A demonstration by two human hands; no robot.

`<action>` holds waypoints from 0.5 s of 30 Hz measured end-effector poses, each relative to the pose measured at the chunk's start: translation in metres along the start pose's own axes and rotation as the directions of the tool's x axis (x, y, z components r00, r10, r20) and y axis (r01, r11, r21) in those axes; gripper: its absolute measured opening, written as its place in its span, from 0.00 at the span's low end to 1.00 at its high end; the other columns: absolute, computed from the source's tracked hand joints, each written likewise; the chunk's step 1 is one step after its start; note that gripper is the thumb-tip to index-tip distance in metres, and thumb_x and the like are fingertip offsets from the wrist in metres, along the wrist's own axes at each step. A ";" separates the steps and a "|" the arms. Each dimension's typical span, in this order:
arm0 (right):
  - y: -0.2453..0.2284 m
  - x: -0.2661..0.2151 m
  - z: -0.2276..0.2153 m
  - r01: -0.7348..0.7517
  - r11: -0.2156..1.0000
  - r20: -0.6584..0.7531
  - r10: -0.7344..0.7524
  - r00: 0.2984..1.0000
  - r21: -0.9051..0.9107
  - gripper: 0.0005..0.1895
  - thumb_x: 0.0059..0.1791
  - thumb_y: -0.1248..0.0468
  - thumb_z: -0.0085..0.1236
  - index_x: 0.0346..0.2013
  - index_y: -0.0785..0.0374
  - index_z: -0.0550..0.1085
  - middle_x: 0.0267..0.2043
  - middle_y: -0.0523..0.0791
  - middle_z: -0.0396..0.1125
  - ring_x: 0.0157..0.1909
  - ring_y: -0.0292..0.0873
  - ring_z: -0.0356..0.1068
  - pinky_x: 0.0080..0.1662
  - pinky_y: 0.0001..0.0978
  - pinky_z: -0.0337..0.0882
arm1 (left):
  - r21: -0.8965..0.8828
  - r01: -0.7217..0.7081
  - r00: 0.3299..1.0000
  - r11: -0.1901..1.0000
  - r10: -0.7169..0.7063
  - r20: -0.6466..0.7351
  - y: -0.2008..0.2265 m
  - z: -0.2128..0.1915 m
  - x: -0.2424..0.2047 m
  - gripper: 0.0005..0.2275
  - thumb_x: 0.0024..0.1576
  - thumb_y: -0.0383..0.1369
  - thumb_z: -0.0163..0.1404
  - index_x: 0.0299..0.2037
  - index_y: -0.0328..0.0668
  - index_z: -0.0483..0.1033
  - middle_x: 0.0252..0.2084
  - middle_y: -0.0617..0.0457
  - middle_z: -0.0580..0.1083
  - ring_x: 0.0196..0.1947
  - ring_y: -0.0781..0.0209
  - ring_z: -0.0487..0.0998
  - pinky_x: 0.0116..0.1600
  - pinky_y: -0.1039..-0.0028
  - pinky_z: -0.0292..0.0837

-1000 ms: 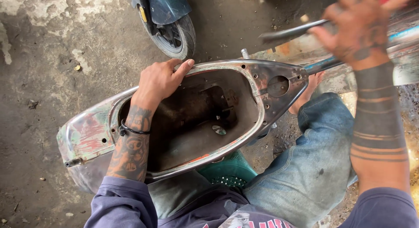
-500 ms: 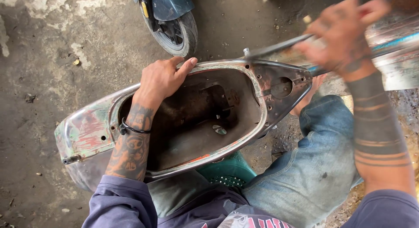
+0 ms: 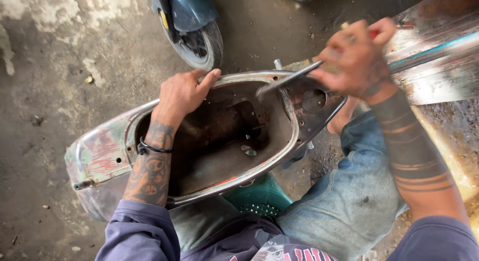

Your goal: The person uses a wire brush to scrub the interior and edges of a large, hollow metal motorcycle part. They hold the part steady with their left hand while vigorously brushing the surface with their right hand to remove rust and debris.

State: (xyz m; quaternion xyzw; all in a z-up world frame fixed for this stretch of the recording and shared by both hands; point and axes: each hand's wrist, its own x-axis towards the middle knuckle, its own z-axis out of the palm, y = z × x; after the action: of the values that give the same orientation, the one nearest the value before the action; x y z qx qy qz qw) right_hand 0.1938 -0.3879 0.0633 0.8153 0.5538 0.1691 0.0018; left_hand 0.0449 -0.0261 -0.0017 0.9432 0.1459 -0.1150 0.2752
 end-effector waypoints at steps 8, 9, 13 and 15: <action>-0.011 -0.004 0.001 -0.077 0.997 0.009 0.077 0.997 0.006 0.17 0.47 0.41 0.67 0.34 0.48 0.80 0.39 0.35 0.66 0.53 0.43 0.61 0.58 0.54 0.48 | -0.003 0.049 0.998 0.999 -0.049 0.031 0.000 -0.002 0.001 0.32 0.60 0.64 0.34 0.43 0.47 0.84 0.40 0.36 0.80 0.47 0.35 0.79 0.53 0.51 0.71; -0.032 0.005 -0.003 -0.033 0.993 0.014 0.032 0.999 0.113 0.17 0.45 0.41 0.67 0.34 0.49 0.80 0.38 0.35 0.66 0.52 0.41 0.62 0.57 0.55 0.49 | -0.014 0.052 0.998 0.999 -0.051 0.046 0.001 -0.002 0.000 0.33 0.59 0.64 0.34 0.42 0.47 0.84 0.40 0.37 0.80 0.48 0.36 0.79 0.54 0.51 0.71; -0.018 0.000 0.009 -0.018 0.999 -0.023 0.019 1.000 0.043 0.16 0.44 0.42 0.67 0.34 0.48 0.81 0.38 0.34 0.67 0.52 0.42 0.62 0.58 0.54 0.49 | -0.015 0.054 0.997 0.998 -0.053 0.058 -0.001 -0.001 0.000 0.32 0.59 0.64 0.34 0.43 0.48 0.84 0.40 0.37 0.80 0.47 0.36 0.79 0.53 0.51 0.71; 0.011 -0.023 0.026 -0.143 0.972 0.000 0.145 0.989 0.187 0.14 0.53 0.44 0.65 0.38 0.48 0.78 0.42 0.34 0.66 0.51 0.42 0.59 0.60 0.43 0.53 | -0.004 0.051 0.997 0.999 -0.050 0.065 -0.002 0.001 0.001 0.33 0.60 0.65 0.33 0.43 0.48 0.84 0.40 0.37 0.80 0.48 0.36 0.79 0.54 0.52 0.71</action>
State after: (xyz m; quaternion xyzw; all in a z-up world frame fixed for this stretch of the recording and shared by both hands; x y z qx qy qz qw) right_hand 0.2035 -0.4076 0.0343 0.8487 0.5067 0.1218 -0.0906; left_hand 0.0449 -0.0242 -0.0036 0.9343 0.1610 -0.1519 0.2793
